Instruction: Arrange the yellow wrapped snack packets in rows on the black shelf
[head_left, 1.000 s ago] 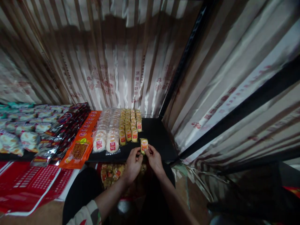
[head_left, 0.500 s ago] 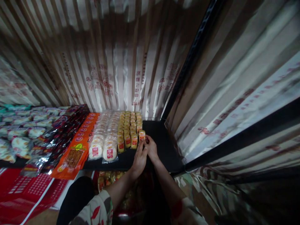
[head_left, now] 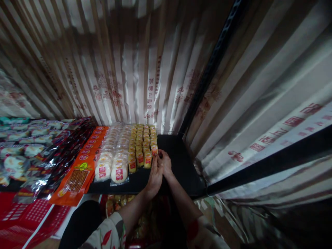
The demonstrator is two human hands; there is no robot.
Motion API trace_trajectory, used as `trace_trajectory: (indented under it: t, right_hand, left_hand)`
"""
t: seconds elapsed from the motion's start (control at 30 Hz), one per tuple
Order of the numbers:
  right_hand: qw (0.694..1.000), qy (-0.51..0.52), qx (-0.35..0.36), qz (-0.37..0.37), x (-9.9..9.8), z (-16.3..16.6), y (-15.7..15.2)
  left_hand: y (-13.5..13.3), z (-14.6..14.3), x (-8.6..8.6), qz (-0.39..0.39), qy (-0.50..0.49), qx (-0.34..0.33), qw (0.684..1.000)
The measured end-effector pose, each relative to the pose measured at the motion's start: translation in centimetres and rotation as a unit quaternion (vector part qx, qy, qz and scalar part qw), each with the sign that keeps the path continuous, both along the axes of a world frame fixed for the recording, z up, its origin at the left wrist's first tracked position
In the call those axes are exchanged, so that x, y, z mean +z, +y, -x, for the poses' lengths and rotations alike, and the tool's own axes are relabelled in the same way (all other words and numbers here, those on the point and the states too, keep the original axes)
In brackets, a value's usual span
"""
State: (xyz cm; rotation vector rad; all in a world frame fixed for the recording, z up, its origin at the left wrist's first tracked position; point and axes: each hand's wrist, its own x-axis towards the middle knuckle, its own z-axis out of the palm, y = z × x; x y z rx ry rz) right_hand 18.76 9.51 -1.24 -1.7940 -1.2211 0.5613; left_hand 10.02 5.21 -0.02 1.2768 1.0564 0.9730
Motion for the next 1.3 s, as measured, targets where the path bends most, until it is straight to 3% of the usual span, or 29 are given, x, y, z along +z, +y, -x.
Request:
trace_trajectory:
  t: [0.27, 0.6, 0.83, 1.07, 1.3]
  right_hand:
    - [0.999, 0.015, 0.013, -0.049, 0.1, 0.1, -0.5]
    - [0.998, 0.021, 0.041, -0.047, -0.4, -0.1, -0.1]
    - [0.995, 0.082, 0.007, -0.048, -0.1, -0.1, 0.2]
    - [0.981, 0.17, 0.09, -0.036, 1.1, 0.8, 1.7]
    - [0.975, 0.195, 0.096, -0.039, 0.9, 0.2, 1.9]
  left_hand:
    - [0.4, -0.1, -0.4, -0.001, -0.005, -0.003, 1.0]
    - [0.5, -0.4, -0.4, 0.018, -0.023, 0.005, 1.0]
    - [0.1, -0.6, -0.4, 0.004, -0.019, -0.002, 1.0]
    - [0.1, -0.7, -0.6, 0.008, -0.031, 0.007, 0.999]
    - [-0.2, -0.9, -1.5, -0.006, -0.032, 0.023, 0.999]
